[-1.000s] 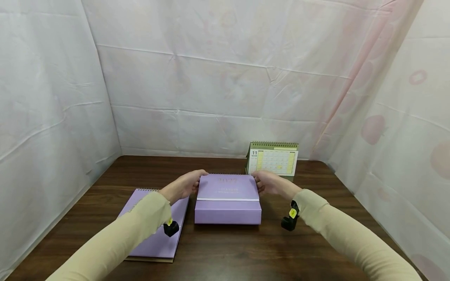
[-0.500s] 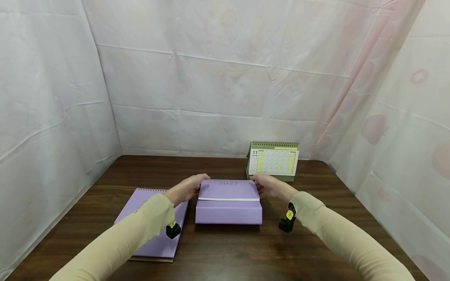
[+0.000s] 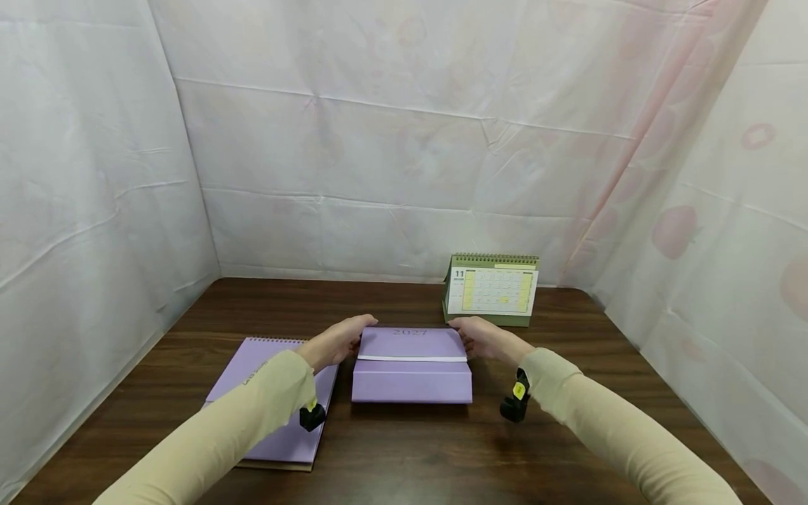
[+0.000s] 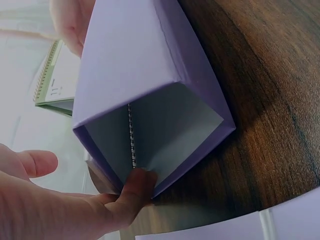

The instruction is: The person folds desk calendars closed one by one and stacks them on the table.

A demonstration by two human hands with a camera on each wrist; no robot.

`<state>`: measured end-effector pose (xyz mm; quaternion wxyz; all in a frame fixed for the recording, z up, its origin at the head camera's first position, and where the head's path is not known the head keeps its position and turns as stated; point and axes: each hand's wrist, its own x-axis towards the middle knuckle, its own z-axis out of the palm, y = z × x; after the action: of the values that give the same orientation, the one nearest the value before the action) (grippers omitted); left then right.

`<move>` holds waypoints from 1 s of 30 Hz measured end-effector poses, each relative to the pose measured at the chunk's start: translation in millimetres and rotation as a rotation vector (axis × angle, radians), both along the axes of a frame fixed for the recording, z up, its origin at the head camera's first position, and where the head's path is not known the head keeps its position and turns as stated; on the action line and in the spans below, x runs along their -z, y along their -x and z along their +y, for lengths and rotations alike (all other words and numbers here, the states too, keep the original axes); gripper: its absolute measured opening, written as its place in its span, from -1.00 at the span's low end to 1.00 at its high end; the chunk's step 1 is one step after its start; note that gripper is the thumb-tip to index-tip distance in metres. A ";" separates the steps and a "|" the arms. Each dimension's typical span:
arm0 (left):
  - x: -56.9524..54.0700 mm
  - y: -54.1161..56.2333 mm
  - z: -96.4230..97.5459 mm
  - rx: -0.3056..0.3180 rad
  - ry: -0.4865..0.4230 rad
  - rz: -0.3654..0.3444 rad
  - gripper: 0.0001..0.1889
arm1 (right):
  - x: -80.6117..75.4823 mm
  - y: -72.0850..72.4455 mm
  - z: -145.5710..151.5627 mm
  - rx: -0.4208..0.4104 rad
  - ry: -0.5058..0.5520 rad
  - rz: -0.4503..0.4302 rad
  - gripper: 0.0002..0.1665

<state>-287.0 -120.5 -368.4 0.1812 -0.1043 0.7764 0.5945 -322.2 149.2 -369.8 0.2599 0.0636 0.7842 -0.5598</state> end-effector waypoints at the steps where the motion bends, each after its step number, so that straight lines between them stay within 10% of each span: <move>1: -0.8 -0.7 0.5 0.001 0.000 0.000 -0.40 | 0.1 0.0 0.2 0.005 -0.005 0.000 -0.44; 12: -5.0 -6.2 2.4 0.018 -0.051 -0.022 -0.23 | 2.6 -6.5 2.4 -0.012 -0.068 0.054 -0.54; 19: -6.0 -5.5 2.7 0.089 0.055 0.032 -0.32 | 1.8 -17.7 0.0 -0.082 -0.395 0.393 -0.46; 25: -10.3 -10.7 6.1 0.395 0.445 0.249 -0.08 | 10.9 -27.2 -7.9 -0.247 -0.663 0.754 -0.16; 30: -4.7 -15.3 12.6 0.739 0.772 0.433 0.17 | 24.3 -37.5 -16.7 -0.441 -0.780 0.830 -0.10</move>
<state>-271.7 -107.9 -363.8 0.1624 0.2393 0.9415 0.1731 -284.7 132.4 -394.1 0.0000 -0.2331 0.9620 -0.1424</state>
